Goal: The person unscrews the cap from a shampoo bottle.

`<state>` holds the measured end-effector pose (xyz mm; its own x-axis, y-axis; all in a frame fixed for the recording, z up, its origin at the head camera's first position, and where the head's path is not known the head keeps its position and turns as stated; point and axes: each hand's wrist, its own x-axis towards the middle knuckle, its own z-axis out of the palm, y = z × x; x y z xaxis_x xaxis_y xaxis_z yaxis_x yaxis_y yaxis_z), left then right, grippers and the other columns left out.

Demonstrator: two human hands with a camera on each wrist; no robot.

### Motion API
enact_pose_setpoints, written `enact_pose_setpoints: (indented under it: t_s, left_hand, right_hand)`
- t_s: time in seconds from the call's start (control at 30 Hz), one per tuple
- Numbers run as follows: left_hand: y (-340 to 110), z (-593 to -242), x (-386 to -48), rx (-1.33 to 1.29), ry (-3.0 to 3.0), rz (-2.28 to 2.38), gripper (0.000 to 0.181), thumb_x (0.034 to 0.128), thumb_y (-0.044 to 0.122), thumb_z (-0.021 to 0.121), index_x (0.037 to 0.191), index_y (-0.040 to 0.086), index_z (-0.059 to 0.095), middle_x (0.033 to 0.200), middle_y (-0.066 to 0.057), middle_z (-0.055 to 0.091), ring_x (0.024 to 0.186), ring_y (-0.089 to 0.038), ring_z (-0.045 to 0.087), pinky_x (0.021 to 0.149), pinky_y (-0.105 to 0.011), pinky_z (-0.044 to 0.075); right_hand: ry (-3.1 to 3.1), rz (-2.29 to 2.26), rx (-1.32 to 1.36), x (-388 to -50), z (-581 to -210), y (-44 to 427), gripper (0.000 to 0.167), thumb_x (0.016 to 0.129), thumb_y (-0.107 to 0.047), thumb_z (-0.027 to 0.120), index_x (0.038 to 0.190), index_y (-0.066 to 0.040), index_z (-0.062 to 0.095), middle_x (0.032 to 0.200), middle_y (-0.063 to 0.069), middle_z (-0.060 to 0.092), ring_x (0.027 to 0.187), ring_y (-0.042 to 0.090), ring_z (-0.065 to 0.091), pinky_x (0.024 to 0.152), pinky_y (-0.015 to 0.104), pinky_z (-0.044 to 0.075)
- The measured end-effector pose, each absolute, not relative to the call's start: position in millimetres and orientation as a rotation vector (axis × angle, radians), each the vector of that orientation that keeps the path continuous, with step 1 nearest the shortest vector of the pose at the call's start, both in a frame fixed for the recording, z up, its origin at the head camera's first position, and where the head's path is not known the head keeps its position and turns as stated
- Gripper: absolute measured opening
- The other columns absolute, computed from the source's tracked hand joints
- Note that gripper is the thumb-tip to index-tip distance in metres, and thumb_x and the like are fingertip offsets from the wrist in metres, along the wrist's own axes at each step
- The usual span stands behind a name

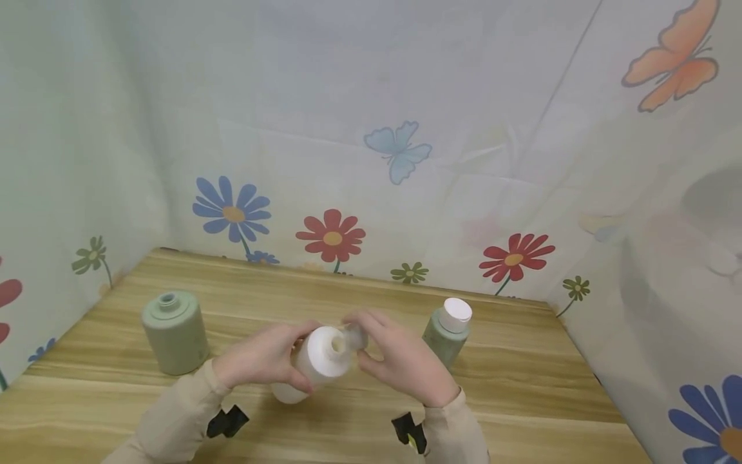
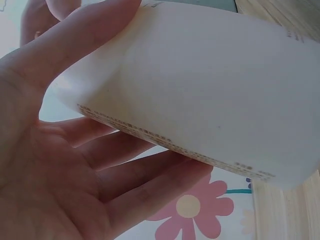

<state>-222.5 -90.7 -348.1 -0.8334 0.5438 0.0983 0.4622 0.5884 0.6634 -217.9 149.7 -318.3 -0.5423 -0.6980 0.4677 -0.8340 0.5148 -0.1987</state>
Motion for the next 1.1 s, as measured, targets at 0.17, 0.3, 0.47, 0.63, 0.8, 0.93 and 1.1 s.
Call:
enact_pose_setpoints:
  t_s: [0.17, 0.3, 0.47, 0.63, 0.8, 0.93, 1.1]
  left_hand:
    - [-90.8, -352.9, -226.1, 0.816, 2.713, 1.155, 0.067, 0.0617, 0.023, 0.090, 0.118, 0.006, 0.058, 0.112, -0.007, 0.067, 0.101, -0.024, 0.063, 0.085, -0.046, 0.053]
    - [-89.9, -358.4, -229.8, 0.750, 2.717, 1.242, 0.071, 0.0620, 0.023, 0.090, 0.123, 0.008, 0.057, 0.116, -0.007, 0.066, 0.105, -0.027, 0.063, 0.088, -0.048, 0.052]
    - [-88.0, -364.9, -235.4, 0.636, 2.721, 1.334, 0.075, 0.0625, 0.023, 0.091, 0.127, 0.009, 0.055, 0.120, -0.007, 0.065, 0.109, -0.029, 0.063, 0.091, -0.051, 0.052]
    - [-84.4, -370.9, -241.5, 0.515, 2.711, 1.421, 0.079, 0.0636, 0.024, 0.091, 0.132, 0.010, 0.053, 0.128, -0.008, 0.062, 0.115, -0.032, 0.061, 0.095, -0.052, 0.051]
    - [-85.8, -376.6, -247.1, 0.483, 2.709, 1.460, 0.081, 0.0646, 0.025, 0.090, 0.134, 0.012, 0.051, 0.129, -0.008, 0.062, 0.116, -0.031, 0.061, 0.095, -0.051, 0.050]
    - [-86.6, -378.9, -249.3, 0.489, 2.709, 1.453, 0.081, 0.0649, 0.026, 0.090, 0.134, 0.011, 0.051, 0.129, -0.008, 0.062, 0.116, -0.031, 0.062, 0.095, -0.051, 0.051]
    - [-84.9, -381.3, -250.6, 0.495, 2.708, 1.450, 0.081, 0.0654, 0.027, 0.090, 0.134, 0.010, 0.051, 0.129, -0.009, 0.062, 0.116, -0.032, 0.061, 0.095, -0.050, 0.051]
  right_hand:
    - [-2.480, 0.716, 1.127, -235.0, -325.1, 164.4, 0.046, 0.081, -0.008, 0.077, 0.123, -0.005, 0.058, 0.118, 0.006, 0.066, 0.109, 0.019, 0.064, 0.092, 0.035, 0.054]
    - [-2.464, 0.725, 1.049, -247.9, -333.1, 174.9, 0.044, 0.079, -0.012, 0.079, 0.119, -0.009, 0.062, 0.115, 0.003, 0.068, 0.102, 0.016, 0.063, 0.085, 0.034, 0.054]
    - [-2.488, 0.797, 1.027, -258.4, -343.2, 181.3, 0.043, 0.077, -0.012, 0.081, 0.117, -0.012, 0.064, 0.112, 0.001, 0.067, 0.093, 0.011, 0.057, 0.075, 0.028, 0.050]
    - [-2.577, 0.924, 1.033, -268.7, -357.9, 182.9, 0.043, 0.077, -0.007, 0.079, 0.117, -0.008, 0.063, 0.112, 0.004, 0.067, 0.094, 0.014, 0.060, 0.078, 0.030, 0.052]
    - [-2.760, 1.052, 1.030, -280.6, -377.8, 180.1, 0.037, 0.080, -0.007, 0.076, 0.114, -0.011, 0.060, 0.109, 0.002, 0.065, 0.099, 0.017, 0.061, 0.086, 0.035, 0.052]
    - [-2.859, 1.073, 1.005, -286.4, -391.9, 180.2, 0.033, 0.081, -0.011, 0.077, 0.109, -0.016, 0.060, 0.108, -0.001, 0.065, 0.106, 0.020, 0.059, 0.091, 0.043, 0.048]
    - [-2.920, 1.079, 1.022, -288.6, -404.2, 183.5, 0.031, 0.081, -0.011, 0.076, 0.107, -0.016, 0.061, 0.109, 0.000, 0.065, 0.109, 0.022, 0.059, 0.096, 0.050, 0.045]
